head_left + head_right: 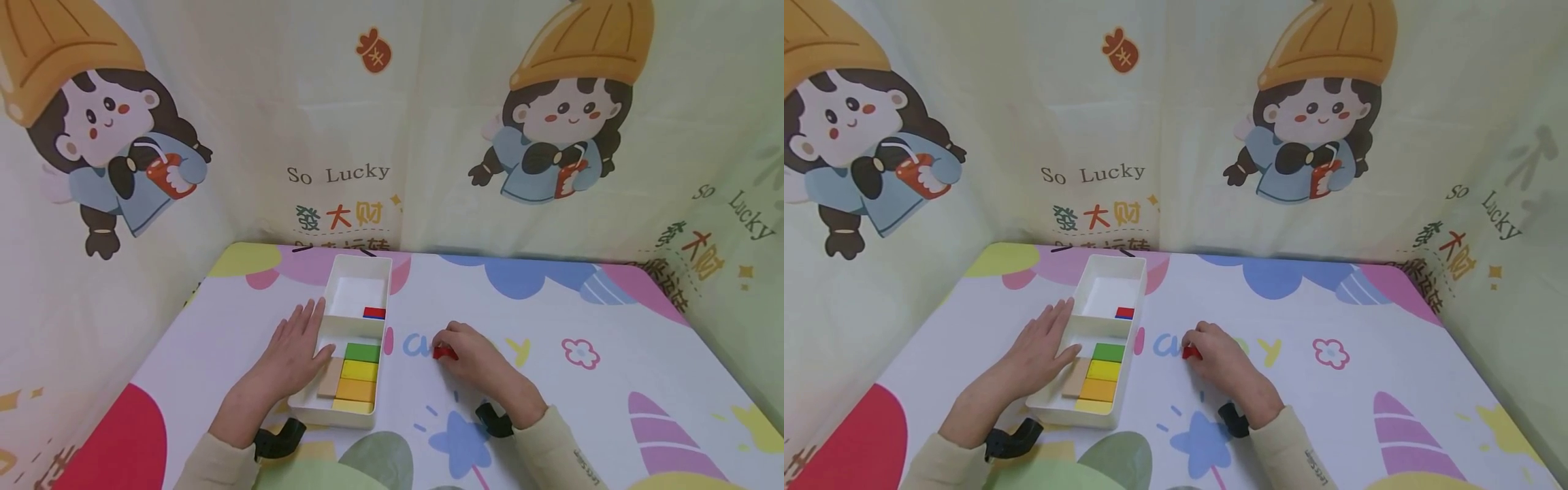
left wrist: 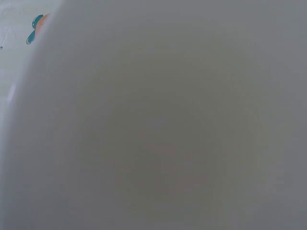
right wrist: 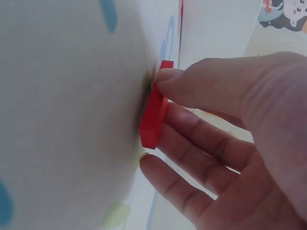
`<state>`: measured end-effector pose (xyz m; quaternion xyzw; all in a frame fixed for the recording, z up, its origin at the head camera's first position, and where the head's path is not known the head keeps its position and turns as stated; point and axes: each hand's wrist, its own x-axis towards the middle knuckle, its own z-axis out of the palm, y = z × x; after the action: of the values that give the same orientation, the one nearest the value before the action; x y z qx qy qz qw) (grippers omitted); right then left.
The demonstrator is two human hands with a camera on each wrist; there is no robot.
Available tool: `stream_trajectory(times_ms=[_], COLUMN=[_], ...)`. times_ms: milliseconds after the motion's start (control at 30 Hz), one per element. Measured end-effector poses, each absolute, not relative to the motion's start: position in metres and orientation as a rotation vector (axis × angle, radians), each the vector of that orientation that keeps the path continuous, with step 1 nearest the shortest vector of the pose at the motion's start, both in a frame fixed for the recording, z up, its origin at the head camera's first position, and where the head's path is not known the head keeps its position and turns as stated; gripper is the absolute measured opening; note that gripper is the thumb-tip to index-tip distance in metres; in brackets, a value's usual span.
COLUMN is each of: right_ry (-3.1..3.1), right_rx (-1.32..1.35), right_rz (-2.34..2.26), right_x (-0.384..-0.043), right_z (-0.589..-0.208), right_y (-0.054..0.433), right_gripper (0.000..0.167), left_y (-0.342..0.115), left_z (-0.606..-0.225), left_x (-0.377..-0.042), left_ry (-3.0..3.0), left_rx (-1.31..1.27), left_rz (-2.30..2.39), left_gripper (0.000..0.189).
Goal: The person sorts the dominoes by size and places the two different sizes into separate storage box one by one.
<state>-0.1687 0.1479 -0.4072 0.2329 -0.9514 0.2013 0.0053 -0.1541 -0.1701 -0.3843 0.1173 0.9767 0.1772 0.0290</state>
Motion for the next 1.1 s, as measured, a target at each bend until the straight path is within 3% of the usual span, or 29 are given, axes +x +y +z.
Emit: stream_trajectory(times_ms=[1100], right_ry=[-2.976], right_rx=[0.709], right_rz=[0.577], right_x=[-0.1674], right_z=[-0.4076], right_y=[0.1426], right_gripper=[0.016], left_y=[-0.1703], left_z=[-0.3843], left_x=[-0.1535], left_ry=[2.997], left_rx=[0.365], left_rz=[0.543], left_gripper=[0.082])
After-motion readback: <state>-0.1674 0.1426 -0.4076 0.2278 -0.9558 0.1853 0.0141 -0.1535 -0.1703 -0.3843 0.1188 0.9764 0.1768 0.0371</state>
